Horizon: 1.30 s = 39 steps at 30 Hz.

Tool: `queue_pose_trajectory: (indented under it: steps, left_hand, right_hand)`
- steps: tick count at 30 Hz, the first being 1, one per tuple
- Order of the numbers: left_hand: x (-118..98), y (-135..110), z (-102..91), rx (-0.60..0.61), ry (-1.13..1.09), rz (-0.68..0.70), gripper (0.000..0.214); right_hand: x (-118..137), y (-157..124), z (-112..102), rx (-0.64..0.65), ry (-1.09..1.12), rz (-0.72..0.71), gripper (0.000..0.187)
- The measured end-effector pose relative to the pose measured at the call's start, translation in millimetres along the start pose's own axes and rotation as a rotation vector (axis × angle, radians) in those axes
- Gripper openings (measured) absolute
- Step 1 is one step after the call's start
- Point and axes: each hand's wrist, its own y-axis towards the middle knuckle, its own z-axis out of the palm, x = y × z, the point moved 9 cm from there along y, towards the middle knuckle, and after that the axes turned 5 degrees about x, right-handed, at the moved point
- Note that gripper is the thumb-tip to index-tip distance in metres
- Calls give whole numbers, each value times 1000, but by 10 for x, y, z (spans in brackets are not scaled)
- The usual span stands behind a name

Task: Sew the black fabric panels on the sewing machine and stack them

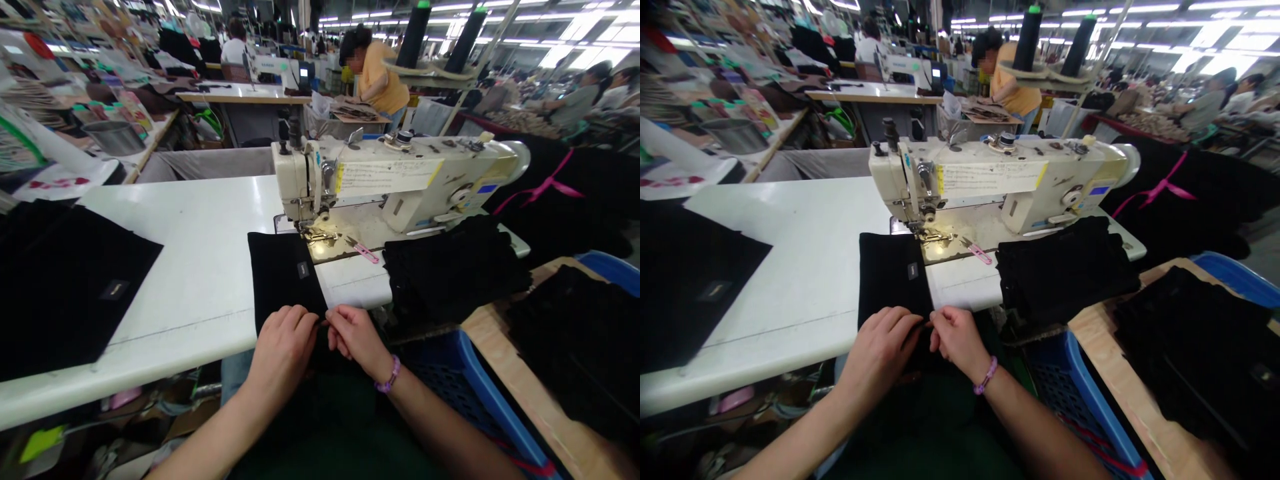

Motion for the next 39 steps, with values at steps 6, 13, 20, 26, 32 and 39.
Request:
queue_pose_trajectory:
  steps: [6, 13, 20, 26, 32, 39]
  left_hand:
    - [33, -11, -6, -5, -45, 18, 16]
    - [58, 103, -122, 45, -75, 26, 14]
    - [349, 402, -89, 27, 56, 46, 40]
    - [459, 506, 53, 85, 108, 73, 37]
    - [604, 660, 46, 118, 111, 62, 36]
    - [854, 865, 105, 144, 139, 47, 37]
  right_hand:
    - [498, -231, -153, -229, -665, -545, 23]
    - [810, -410, 109, -242, -1086, -1025, 13]
    - [760, -440, 224, -131, -1118, -1099, 17]
    - [751, -395, 216, -107, -1099, -1073, 19]
    - [870, -226, 183, -138, -1044, -1050, 21]
    - [956, 63, 152, -105, -1047, -1008, 22]
